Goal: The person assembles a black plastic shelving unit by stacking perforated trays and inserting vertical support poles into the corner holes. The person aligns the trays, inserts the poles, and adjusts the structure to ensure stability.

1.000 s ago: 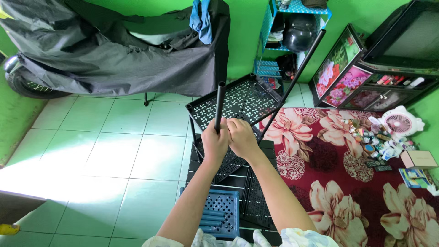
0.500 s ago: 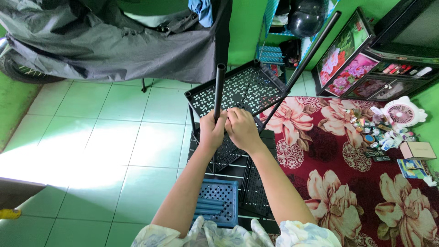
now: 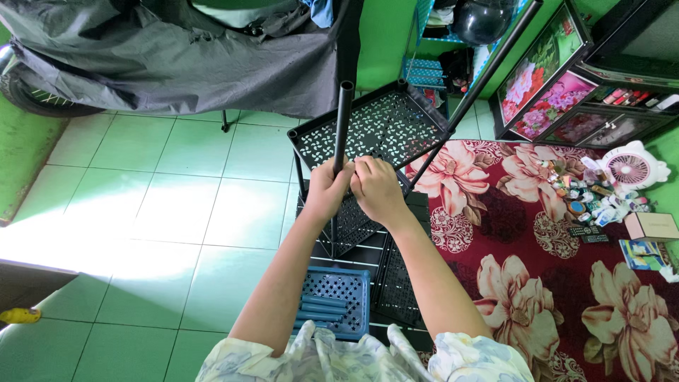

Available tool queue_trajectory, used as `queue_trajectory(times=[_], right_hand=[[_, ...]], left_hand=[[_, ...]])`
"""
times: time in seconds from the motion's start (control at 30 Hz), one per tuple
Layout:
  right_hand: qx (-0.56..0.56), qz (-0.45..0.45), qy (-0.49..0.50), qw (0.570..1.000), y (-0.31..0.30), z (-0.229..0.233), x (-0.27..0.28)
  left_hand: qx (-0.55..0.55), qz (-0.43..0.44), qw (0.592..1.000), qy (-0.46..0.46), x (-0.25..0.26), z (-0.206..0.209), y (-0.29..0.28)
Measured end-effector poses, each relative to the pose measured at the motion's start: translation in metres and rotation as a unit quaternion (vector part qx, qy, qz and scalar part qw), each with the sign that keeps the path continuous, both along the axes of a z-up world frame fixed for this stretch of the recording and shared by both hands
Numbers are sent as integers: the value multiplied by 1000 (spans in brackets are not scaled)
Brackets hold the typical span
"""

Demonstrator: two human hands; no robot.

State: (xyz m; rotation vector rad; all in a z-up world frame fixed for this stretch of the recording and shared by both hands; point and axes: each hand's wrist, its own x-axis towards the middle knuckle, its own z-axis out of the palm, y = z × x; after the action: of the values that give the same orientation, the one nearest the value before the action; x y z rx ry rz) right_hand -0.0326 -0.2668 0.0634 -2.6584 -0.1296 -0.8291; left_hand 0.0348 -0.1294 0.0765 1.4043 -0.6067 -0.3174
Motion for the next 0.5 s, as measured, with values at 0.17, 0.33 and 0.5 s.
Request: queue_trajectory(times=[0.17, 0.33, 0.5], right_hand=[[10, -6, 7, 1000, 2, -1, 2], [-9, 13, -37, 999, 2, 1, -2], [13, 18, -4, 1000, 2, 7, -7]], left_hand=[[-46, 6, 998, -52, -12, 21, 18], [47, 144, 981, -121, -21, 13, -2], [14, 161, 984, -81, -18, -9, -16]])
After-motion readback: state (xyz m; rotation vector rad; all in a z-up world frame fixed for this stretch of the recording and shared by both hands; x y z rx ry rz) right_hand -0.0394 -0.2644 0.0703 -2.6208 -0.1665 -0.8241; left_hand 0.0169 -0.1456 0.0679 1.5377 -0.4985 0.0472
